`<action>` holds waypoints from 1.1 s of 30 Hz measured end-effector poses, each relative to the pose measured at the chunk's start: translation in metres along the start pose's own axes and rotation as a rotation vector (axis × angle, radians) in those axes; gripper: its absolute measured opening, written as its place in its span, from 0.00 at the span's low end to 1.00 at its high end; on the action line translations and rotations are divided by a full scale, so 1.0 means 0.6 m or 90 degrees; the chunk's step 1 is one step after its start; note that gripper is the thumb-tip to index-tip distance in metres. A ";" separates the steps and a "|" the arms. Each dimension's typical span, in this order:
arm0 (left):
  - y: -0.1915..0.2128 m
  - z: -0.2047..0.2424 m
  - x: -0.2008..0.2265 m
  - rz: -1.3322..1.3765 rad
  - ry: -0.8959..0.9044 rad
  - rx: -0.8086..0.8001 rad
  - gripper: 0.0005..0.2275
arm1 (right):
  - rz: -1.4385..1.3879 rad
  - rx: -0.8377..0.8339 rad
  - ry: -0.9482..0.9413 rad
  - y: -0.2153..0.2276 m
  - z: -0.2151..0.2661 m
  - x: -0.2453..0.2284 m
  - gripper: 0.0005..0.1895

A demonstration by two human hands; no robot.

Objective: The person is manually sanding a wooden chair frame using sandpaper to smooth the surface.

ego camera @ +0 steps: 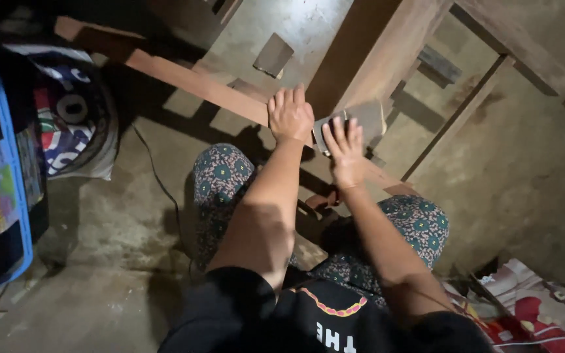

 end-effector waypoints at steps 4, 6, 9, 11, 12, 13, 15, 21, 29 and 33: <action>0.000 0.000 0.004 0.002 -0.007 0.022 0.17 | -0.009 -0.076 0.038 0.021 0.004 0.041 0.42; 0.025 -0.003 0.013 0.020 -0.010 0.074 0.18 | -0.026 -0.065 0.091 0.044 -0.005 0.038 0.44; 0.020 -0.002 0.010 0.017 -0.012 0.087 0.18 | -0.049 -0.027 0.081 0.095 -0.025 0.005 0.47; 0.020 -0.003 0.011 0.020 -0.012 0.095 0.19 | -0.071 0.000 0.010 0.096 -0.042 -0.004 0.45; 0.020 -0.003 0.011 0.021 -0.012 0.102 0.19 | -0.095 0.026 -0.062 0.097 -0.048 -0.004 0.45; 0.017 -0.001 0.010 0.021 -0.013 0.103 0.19 | -0.094 0.027 -0.062 0.082 -0.065 -0.003 0.45; 0.010 0.001 0.008 0.010 -0.019 0.096 0.19 | -0.093 0.100 -0.308 0.058 -0.078 0.032 0.47; 0.030 -0.006 0.016 0.009 -0.005 0.049 0.18 | 0.028 0.095 -0.384 0.032 -0.147 0.056 0.45; 0.043 -0.007 0.021 0.005 0.008 0.057 0.15 | -0.013 0.082 -0.212 0.050 -0.158 0.042 0.46; 0.054 -0.017 0.027 -0.036 0.001 0.002 0.17 | 0.110 0.080 -0.316 0.114 -0.285 0.201 0.37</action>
Point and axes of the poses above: each hand's wrist, its own z-axis away from the middle knuckle, its own y-axis out of the back of the hand, x = y × z, the point moved 6 cm from there along -z, towards the middle knuckle, and after that the axes turned 15 degrees about y, right-handed, at the moved point
